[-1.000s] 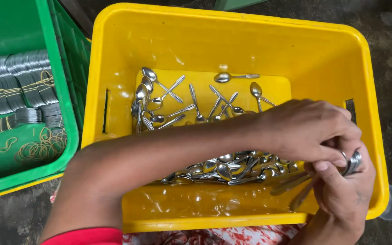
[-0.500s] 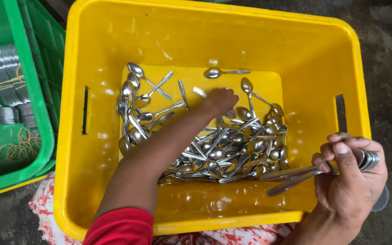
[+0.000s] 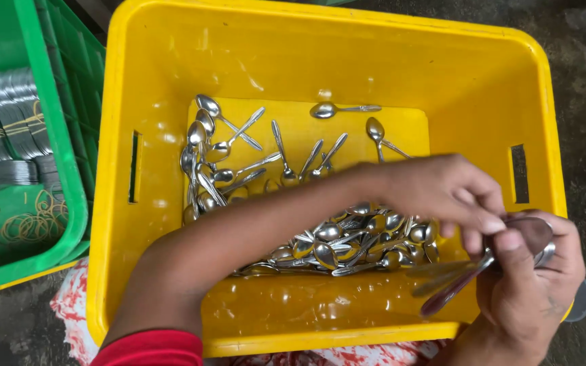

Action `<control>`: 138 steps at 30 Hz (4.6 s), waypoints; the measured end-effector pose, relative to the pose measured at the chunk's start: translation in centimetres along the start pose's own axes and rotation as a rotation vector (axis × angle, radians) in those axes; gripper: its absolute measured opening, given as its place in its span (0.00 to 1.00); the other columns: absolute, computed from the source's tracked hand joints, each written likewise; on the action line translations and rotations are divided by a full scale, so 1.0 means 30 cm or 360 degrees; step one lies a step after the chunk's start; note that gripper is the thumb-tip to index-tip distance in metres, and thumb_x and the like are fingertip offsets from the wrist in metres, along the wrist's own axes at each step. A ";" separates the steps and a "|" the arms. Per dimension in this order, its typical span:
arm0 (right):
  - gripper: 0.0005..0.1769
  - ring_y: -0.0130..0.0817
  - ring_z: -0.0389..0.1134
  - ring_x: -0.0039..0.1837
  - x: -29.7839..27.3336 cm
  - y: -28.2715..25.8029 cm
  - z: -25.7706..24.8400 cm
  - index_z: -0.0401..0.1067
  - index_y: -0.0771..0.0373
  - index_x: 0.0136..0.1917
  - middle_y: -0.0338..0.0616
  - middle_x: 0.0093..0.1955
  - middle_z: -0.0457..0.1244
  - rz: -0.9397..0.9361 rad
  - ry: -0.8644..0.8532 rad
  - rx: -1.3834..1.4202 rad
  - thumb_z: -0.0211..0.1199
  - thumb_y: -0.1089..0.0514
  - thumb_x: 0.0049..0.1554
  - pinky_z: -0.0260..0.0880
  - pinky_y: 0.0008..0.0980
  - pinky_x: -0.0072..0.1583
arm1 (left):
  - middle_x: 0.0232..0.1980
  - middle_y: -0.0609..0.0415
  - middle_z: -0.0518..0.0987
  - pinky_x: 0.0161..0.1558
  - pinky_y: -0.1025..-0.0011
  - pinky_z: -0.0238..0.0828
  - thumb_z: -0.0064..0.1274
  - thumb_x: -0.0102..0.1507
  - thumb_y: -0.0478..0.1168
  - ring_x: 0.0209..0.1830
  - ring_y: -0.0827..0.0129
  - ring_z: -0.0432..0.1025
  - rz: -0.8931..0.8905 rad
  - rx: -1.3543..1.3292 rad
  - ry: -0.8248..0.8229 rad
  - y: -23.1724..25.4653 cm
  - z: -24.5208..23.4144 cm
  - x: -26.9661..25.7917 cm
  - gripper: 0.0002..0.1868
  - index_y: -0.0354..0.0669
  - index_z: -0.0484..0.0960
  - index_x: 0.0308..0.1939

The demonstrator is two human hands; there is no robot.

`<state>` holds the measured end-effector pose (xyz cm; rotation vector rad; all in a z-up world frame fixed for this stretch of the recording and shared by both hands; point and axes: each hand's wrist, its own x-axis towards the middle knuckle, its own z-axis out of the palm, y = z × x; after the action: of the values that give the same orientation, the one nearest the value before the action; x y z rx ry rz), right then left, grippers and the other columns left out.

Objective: Picking up loose metal spoons, stacking them into neat bundles, and securing them with rubber bands.

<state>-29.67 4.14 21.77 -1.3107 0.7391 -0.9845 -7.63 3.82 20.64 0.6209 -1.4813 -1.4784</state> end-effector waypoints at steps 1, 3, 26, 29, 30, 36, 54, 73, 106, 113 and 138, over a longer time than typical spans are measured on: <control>0.15 0.31 0.67 0.47 0.001 -0.008 0.014 0.63 0.62 0.60 0.47 0.51 0.64 0.0011 0.0000 -0.0006 0.63 0.61 0.62 0.74 0.26 0.54 | 0.33 0.51 0.89 0.30 0.80 0.83 0.56 0.61 0.44 0.31 0.73 0.85 -0.0001 -0.0011 0.0004 -0.041 -0.065 -0.013 0.11 0.39 0.83 0.38; 0.12 0.28 0.72 0.48 0.013 -0.024 0.043 0.63 0.58 0.61 0.42 0.49 0.66 -0.0019 0.0224 -0.0163 0.60 0.62 0.66 0.68 0.17 0.43 | 0.47 0.50 0.89 0.39 0.71 0.91 0.49 0.59 0.59 0.38 0.67 0.87 -0.0415 0.0137 0.0407 -0.118 -0.202 -0.031 0.28 0.43 0.83 0.52; 0.23 0.25 0.68 0.46 0.017 0.028 -0.032 0.65 0.61 0.56 0.47 0.58 0.64 0.0023 -0.0012 -0.0045 0.67 0.71 0.48 0.74 0.16 0.50 | 0.26 0.61 0.85 0.27 0.81 0.75 0.62 0.56 0.38 0.22 0.79 0.79 0.0460 0.1020 0.0535 0.204 -0.055 -0.059 0.04 0.43 0.84 0.30; 0.23 0.24 0.70 0.45 0.006 0.022 -0.044 0.65 0.61 0.56 0.42 0.53 0.66 0.0117 0.0004 0.0100 0.68 0.67 0.49 0.75 0.15 0.48 | 0.29 0.60 0.77 0.28 0.80 0.73 0.57 0.55 0.47 0.26 0.78 0.73 0.0448 0.0666 0.0510 0.131 0.108 0.016 0.11 0.44 0.81 0.27; 0.21 0.25 0.69 0.46 0.010 0.018 -0.039 0.63 0.64 0.57 0.47 0.54 0.67 0.0119 0.0015 0.0067 0.64 0.66 0.51 0.72 0.15 0.47 | 0.33 0.61 0.69 0.31 0.74 0.67 0.54 0.55 0.57 0.30 0.74 0.65 0.0409 0.0700 0.0574 0.094 0.147 0.041 0.19 0.46 0.80 0.24; 0.29 0.22 0.66 0.45 0.020 -0.029 -0.006 0.59 0.51 0.74 0.38 0.47 0.64 -0.0032 0.0243 0.0170 0.57 0.67 0.62 0.80 0.30 0.51 | 0.57 0.54 0.84 0.51 0.49 0.77 0.36 0.61 0.68 0.50 0.60 0.81 -0.0543 0.1219 0.0869 -0.339 -0.137 0.088 0.33 0.47 0.74 0.55; 0.21 0.40 0.72 0.60 0.034 0.014 0.020 0.63 0.65 0.53 0.58 0.69 0.63 -0.0070 -0.0051 -0.0403 0.67 0.75 0.49 0.78 0.28 0.60 | 0.24 0.65 0.82 0.22 0.71 0.65 0.66 0.56 0.43 0.17 0.77 0.70 -0.0064 0.1471 0.0371 0.120 -0.108 -0.067 0.06 0.52 0.84 0.28; 0.24 0.27 0.69 0.52 -0.001 0.026 -0.077 0.65 0.50 0.63 0.41 0.55 0.64 -0.0169 -0.0014 0.0069 0.52 0.77 0.63 0.83 0.36 0.57 | 0.38 0.55 0.80 0.45 0.57 0.72 0.61 0.60 0.65 0.35 0.62 0.74 -0.1722 0.2184 -0.0291 -0.474 -0.176 -0.335 0.27 0.44 0.83 0.42; 0.17 0.31 0.65 0.45 -0.021 -0.002 0.056 0.57 0.51 0.63 0.46 0.50 0.62 -0.0291 0.0089 -0.0194 0.63 0.56 0.69 0.73 0.28 0.44 | 0.53 0.48 0.79 0.53 0.61 0.60 0.62 0.59 0.40 0.51 0.59 0.68 -0.1519 0.2935 -0.0429 -0.548 -0.314 -0.534 0.17 0.46 0.85 0.52; 0.21 0.31 0.70 0.52 -0.016 0.031 0.047 0.64 0.62 0.61 0.46 0.54 0.64 -0.0177 -0.0034 -0.0360 0.67 0.71 0.58 0.76 0.22 0.51 | 0.30 0.57 0.82 0.30 0.70 0.69 0.54 0.66 0.56 0.22 0.73 0.73 -0.0994 0.1473 0.0433 -0.225 -0.263 -0.372 0.18 0.48 0.82 0.34; 0.13 0.26 0.66 0.45 0.024 0.009 -0.027 0.70 0.54 0.61 0.42 0.50 0.66 0.0163 0.0065 0.0530 0.60 0.65 0.64 0.68 0.22 0.45 | 0.58 0.54 0.74 0.53 0.65 0.65 0.59 0.62 0.40 0.52 0.63 0.67 -0.1089 0.2916 -0.0988 -0.583 -0.193 -0.470 0.13 0.48 0.85 0.51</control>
<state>-30.04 3.12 21.47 -0.9574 0.6347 -1.0050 -0.73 10.46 -0.49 1.9305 -3.1640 -0.1869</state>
